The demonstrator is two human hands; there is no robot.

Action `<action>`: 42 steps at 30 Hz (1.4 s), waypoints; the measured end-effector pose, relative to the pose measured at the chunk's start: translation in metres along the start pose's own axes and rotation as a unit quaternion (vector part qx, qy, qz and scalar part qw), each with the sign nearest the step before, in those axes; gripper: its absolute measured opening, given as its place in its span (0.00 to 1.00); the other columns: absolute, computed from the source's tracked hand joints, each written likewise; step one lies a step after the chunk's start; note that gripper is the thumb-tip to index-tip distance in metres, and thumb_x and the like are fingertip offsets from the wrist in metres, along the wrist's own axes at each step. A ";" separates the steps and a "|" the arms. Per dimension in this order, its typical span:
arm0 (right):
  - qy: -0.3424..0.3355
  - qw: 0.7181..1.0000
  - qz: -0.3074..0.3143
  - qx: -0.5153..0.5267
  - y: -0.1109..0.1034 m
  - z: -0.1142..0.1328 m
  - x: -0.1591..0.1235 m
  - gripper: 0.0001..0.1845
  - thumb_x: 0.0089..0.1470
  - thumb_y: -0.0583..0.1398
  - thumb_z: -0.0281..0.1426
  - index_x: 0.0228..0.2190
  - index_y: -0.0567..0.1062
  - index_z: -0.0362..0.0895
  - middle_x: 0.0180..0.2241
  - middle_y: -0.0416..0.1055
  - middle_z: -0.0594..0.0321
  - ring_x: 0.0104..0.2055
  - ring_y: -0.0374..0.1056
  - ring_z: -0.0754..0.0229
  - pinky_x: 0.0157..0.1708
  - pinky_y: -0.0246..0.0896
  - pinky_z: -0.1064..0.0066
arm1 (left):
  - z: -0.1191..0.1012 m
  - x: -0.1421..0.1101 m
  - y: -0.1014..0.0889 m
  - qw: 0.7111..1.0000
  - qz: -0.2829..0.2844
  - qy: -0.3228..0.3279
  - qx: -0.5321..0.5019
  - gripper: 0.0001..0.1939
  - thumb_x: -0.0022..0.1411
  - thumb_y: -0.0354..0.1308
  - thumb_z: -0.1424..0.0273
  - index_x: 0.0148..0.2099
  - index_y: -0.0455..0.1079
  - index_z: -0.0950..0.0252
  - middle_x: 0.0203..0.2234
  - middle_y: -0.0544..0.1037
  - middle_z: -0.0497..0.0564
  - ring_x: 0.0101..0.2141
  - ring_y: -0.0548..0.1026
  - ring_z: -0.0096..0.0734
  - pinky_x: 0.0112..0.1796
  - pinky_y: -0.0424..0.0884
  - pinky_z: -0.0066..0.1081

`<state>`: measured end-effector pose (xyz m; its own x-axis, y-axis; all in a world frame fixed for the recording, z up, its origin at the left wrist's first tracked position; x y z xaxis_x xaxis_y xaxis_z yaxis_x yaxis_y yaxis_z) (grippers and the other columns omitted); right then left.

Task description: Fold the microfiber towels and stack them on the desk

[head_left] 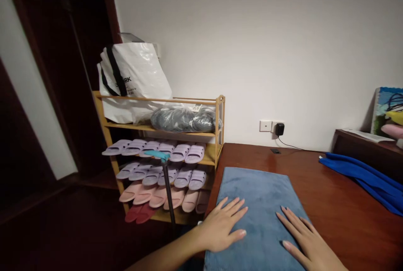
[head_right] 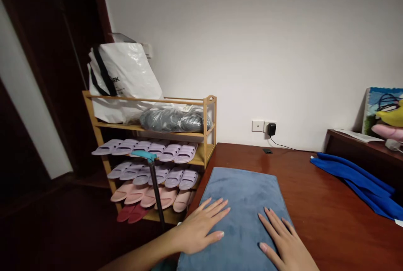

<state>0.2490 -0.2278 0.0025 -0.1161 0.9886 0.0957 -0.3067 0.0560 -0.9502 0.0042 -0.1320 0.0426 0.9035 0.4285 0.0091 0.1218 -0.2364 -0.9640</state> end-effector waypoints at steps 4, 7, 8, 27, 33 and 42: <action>-0.001 0.999 -0.020 -0.036 0.004 -0.009 -0.015 0.33 0.56 0.48 0.51 0.61 0.47 0.62 0.63 0.39 0.73 0.65 0.40 0.53 0.62 0.44 0.52 | -0.005 -0.008 0.002 0.999 -0.038 -0.015 0.008 0.28 0.67 0.45 0.55 0.66 0.49 0.55 0.64 0.48 0.53 0.63 0.47 0.44 0.59 0.45 0.51; 0.012 0.998 -0.034 -0.046 0.002 -0.012 -0.025 0.34 0.56 0.48 0.51 0.61 0.48 0.61 0.64 0.38 0.73 0.65 0.41 0.52 0.61 0.45 0.52 | -0.018 -0.019 -0.003 0.998 -0.067 -0.009 0.006 0.25 0.70 0.43 0.61 0.66 0.50 0.58 0.65 0.48 0.53 0.63 0.49 0.42 0.60 0.49 0.46; 0.015 0.998 -0.048 -0.044 0.002 -0.011 -0.028 0.34 0.56 0.48 0.51 0.61 0.48 0.60 0.64 0.38 0.73 0.64 0.42 0.52 0.61 0.46 0.52 | -0.024 -0.024 -0.002 0.998 -0.066 0.002 0.003 0.24 0.70 0.42 0.63 0.67 0.49 0.57 0.65 0.48 0.52 0.63 0.48 0.41 0.60 0.49 0.45; 0.016 0.998 0.017 -0.057 -0.001 -0.009 -0.003 0.36 0.57 0.44 0.54 0.62 0.46 0.55 0.65 0.33 0.70 0.66 0.30 0.57 0.64 0.35 0.55 | -0.014 -0.012 0.006 1.000 -0.004 0.011 0.013 0.28 0.68 0.41 0.52 0.67 0.46 0.51 0.65 0.46 0.50 0.63 0.43 0.47 0.58 0.41 0.56; 0.033 0.997 -0.041 -0.053 -0.008 -0.002 -0.002 0.38 0.55 0.46 0.56 0.62 0.48 0.55 0.65 0.34 0.69 0.66 0.38 0.57 0.64 0.41 0.59 | -0.021 -0.017 0.003 0.999 -0.034 0.009 0.035 0.26 0.71 0.40 0.59 0.67 0.45 0.56 0.65 0.46 0.51 0.64 0.44 0.40 0.60 0.44 0.48; 0.036 0.997 -0.015 -0.060 0.007 -0.003 -0.004 0.36 0.56 0.45 0.55 0.62 0.47 0.57 0.64 0.36 0.70 0.66 0.34 0.56 0.64 0.36 0.54 | -0.017 -0.024 0.010 0.999 -0.010 0.029 0.018 0.31 0.68 0.43 0.53 0.68 0.42 0.55 0.65 0.45 0.51 0.64 0.41 0.45 0.59 0.41 0.53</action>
<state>0.2502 -0.2310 -0.0050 -0.0389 0.9934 0.1077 -0.1925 0.0983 -0.9764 -0.0097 -0.1597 0.0367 0.9236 0.3809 0.0433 0.1263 -0.1958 -0.9725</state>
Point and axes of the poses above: each hand's wrist, its own x-axis towards the middle knuckle, its own y-axis out of the palm, z = x × y, the point moved 5 cm from there along x, towards the middle knuckle
